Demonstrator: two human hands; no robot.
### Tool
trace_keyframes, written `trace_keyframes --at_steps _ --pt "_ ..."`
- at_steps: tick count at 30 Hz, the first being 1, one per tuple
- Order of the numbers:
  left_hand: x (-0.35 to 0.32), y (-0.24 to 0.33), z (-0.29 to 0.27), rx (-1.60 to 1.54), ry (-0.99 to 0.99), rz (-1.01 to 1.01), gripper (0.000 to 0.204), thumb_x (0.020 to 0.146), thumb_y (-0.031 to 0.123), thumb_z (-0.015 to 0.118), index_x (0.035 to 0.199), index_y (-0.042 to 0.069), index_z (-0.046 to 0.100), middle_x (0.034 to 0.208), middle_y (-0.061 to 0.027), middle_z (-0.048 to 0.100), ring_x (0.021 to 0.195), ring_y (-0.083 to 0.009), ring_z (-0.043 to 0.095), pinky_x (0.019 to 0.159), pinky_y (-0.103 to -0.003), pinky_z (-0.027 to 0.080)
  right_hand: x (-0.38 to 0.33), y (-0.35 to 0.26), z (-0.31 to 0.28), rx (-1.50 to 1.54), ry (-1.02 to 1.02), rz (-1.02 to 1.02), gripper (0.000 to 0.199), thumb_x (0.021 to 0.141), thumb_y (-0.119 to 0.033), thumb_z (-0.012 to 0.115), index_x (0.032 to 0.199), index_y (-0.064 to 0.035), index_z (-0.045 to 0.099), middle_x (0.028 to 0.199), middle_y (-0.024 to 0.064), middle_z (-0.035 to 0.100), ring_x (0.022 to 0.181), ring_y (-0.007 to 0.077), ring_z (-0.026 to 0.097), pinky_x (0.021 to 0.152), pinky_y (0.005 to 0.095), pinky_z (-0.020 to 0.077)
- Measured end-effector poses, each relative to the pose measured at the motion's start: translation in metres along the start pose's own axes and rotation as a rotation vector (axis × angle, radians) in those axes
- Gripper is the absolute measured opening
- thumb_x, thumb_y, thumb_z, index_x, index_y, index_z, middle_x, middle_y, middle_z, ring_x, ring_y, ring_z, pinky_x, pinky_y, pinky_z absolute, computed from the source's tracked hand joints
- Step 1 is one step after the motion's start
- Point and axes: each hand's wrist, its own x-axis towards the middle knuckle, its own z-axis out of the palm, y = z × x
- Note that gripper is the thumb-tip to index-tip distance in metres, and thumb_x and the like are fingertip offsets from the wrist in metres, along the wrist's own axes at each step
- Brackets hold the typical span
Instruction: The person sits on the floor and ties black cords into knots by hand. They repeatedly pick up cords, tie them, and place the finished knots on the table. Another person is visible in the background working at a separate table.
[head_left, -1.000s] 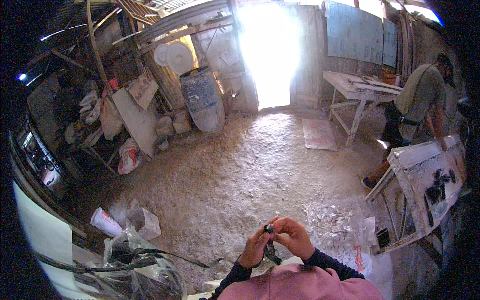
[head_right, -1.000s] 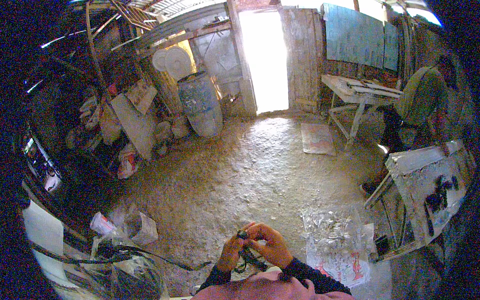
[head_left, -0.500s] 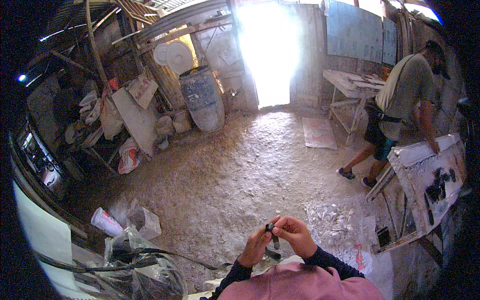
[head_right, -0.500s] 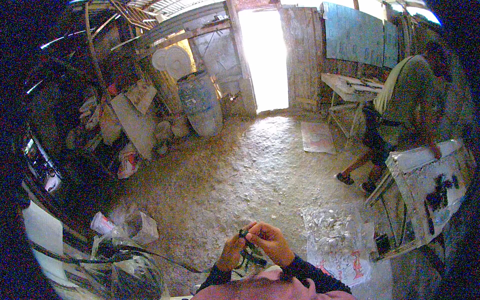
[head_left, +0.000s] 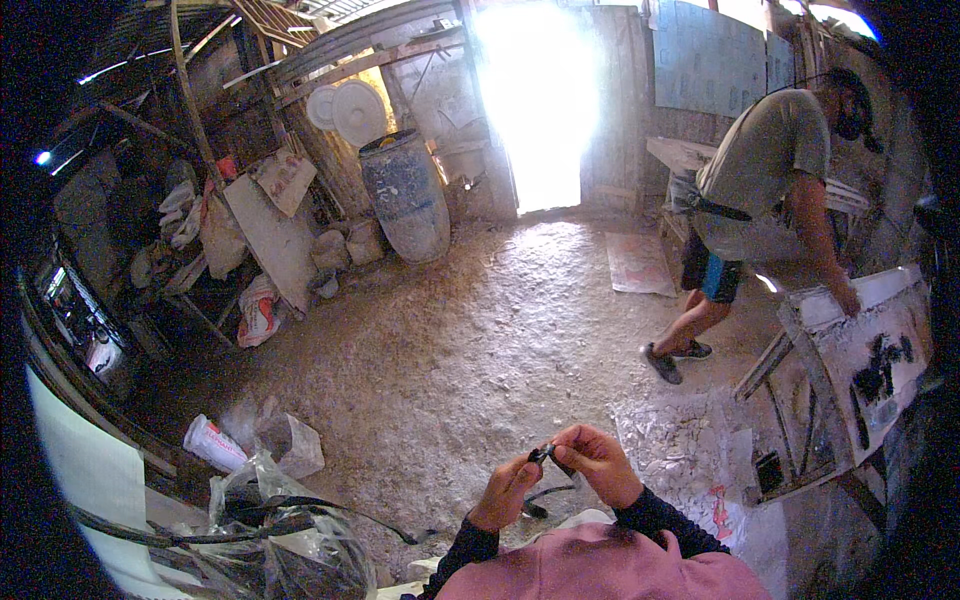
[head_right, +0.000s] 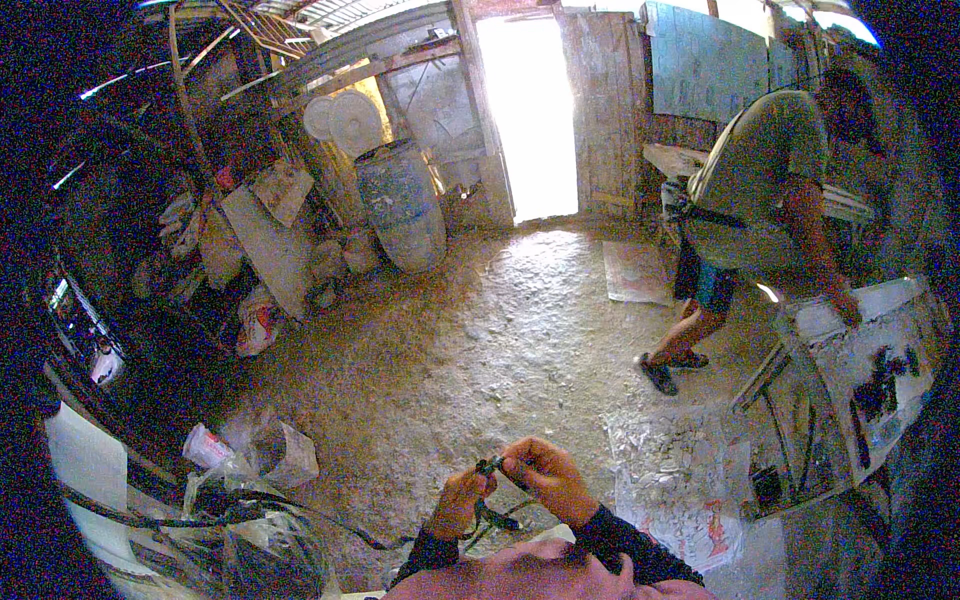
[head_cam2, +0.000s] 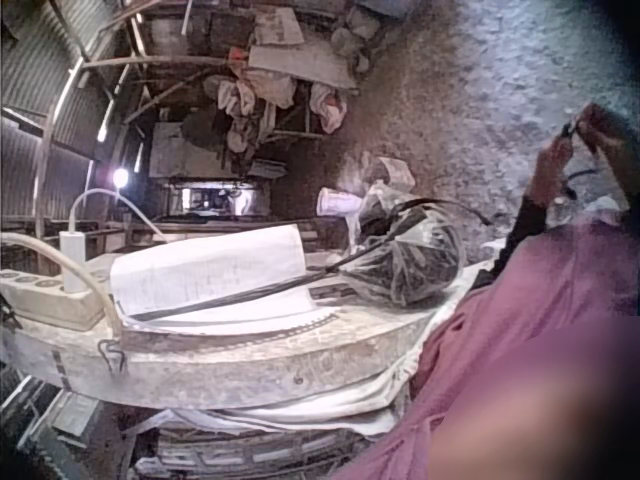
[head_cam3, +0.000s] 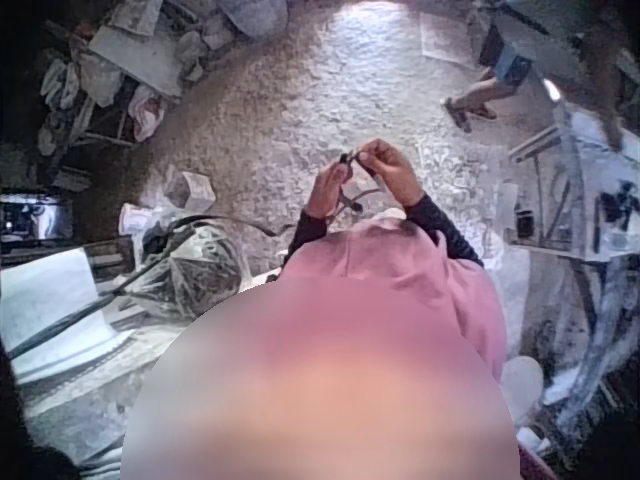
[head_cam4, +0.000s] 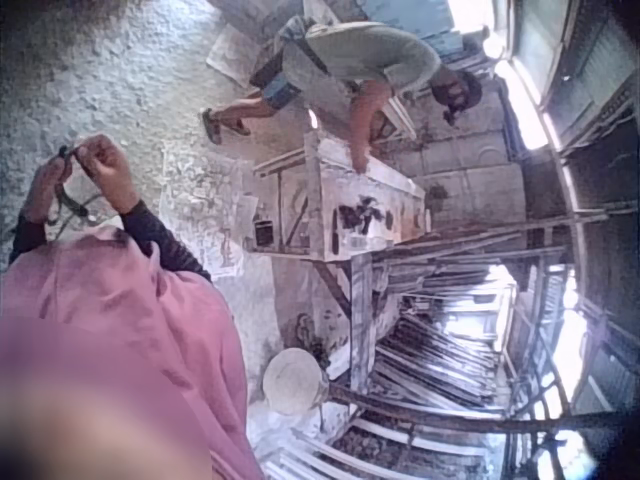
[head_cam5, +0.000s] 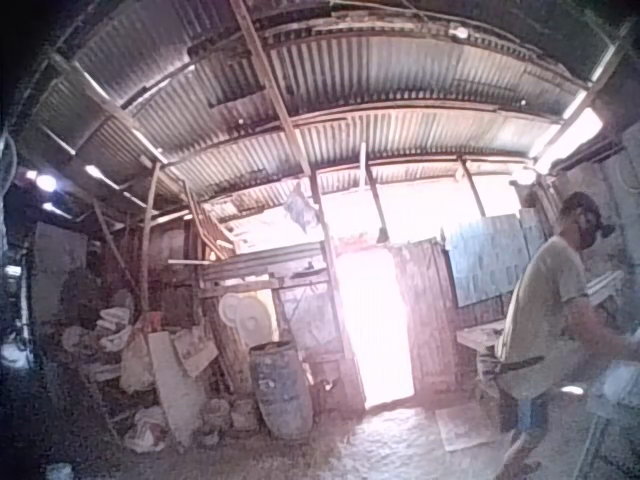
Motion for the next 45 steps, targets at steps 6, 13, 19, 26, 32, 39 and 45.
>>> trace_keyframes --at_steps 6,13,19,26,32,39,45 --pt "-0.001 -0.001 -0.003 -0.086 -0.052 0.001 0.044 0.09 0.043 0.038 0.083 0.001 0.05 0.065 0.0014 0.04 0.06 -0.0095 0.036 0.054 -0.024 0.03 0.0 -0.001 -0.001 -0.03 -0.003 0.015 0.012 0.084 -0.015 0.057 0.086 -0.0038 0.055 0.079 -0.0008 0.057 0.072 0.0062 0.05 0.064 0.0196 0.0415" --pt "-0.001 0.0 -0.007 -0.104 -0.037 -0.028 0.035 0.083 0.039 0.054 0.076 0.004 0.053 0.064 0.0002 0.049 0.061 -0.0104 0.044 0.055 -0.026 0.037 0.003 0.004 0.001 -0.105 0.012 -0.049 0.011 0.084 -0.014 0.057 0.085 -0.0033 0.055 0.081 0.0007 0.058 0.076 0.0075 0.052 0.068 0.0206 0.0425" --pt "0.0 0.012 0.001 0.307 -0.023 -0.115 0.022 0.082 0.016 0.058 0.094 -0.001 0.052 0.076 -0.0047 0.054 0.068 -0.0086 0.046 0.06 -0.028 0.041 0.004 0.013 0.0 -0.013 -0.032 -0.108 0.009 0.083 -0.012 0.057 0.086 -0.004 0.054 0.085 0.0013 0.057 0.081 0.0082 0.052 0.072 0.0236 0.044" --pt "0.001 0.016 0.002 0.164 -0.046 -0.049 0.026 0.086 0.016 0.052 0.107 -0.001 0.052 0.084 -0.0082 0.057 0.076 -0.0099 0.05 0.067 -0.027 0.043 0.002 0.009 0.01 -0.087 -0.002 -0.118 0.011 0.081 -0.013 0.059 0.089 -0.0063 0.055 0.079 -0.0007 0.052 0.073 0.0065 0.047 0.066 0.0212 0.04" --pt "0.001 0.012 0.0 0.123 -0.07 -0.072 0.022 0.087 0.017 0.052 0.099 -0.001 0.054 0.079 -0.0067 0.057 0.075 -0.0103 0.05 0.066 -0.028 0.043 0.002 -0.009 0.006 -0.685 0.016 -0.443 0.023 0.075 -0.018 0.065 0.098 -0.0141 0.064 0.07 -0.0007 0.043 0.066 0.0096 0.041 0.058 0.0192 0.0336" --pt "0.0 0.007 0.002 0.123 -0.102 -0.085 0.019 0.086 0.015 0.052 0.095 -0.001 0.055 0.075 -0.0084 0.057 0.071 -0.0113 0.051 0.064 -0.029 0.043 0.002 -0.01 0.003 -0.644 -0.011 -0.443 0.024 0.074 -0.017 0.065 0.098 -0.0157 0.065 0.079 0.0034 0.048 0.074 0.0142 0.048 0.064 0.0239 0.0406" --pt "0.001 0.004 0.0 0.116 -0.098 -0.026 0.015 0.086 0.012 0.051 0.091 -0.002 0.054 0.077 -0.0094 0.057 0.072 -0.0128 0.052 0.066 -0.029 0.044 0.001 -0.015 0.001 -0.533 -0.152 -0.384 0.022 0.077 -0.011 0.062 0.099 -0.0126 0.064 0.087 0.0055 0.053 0.079 0.0143 0.051 0.065 0.0247 0.0427"
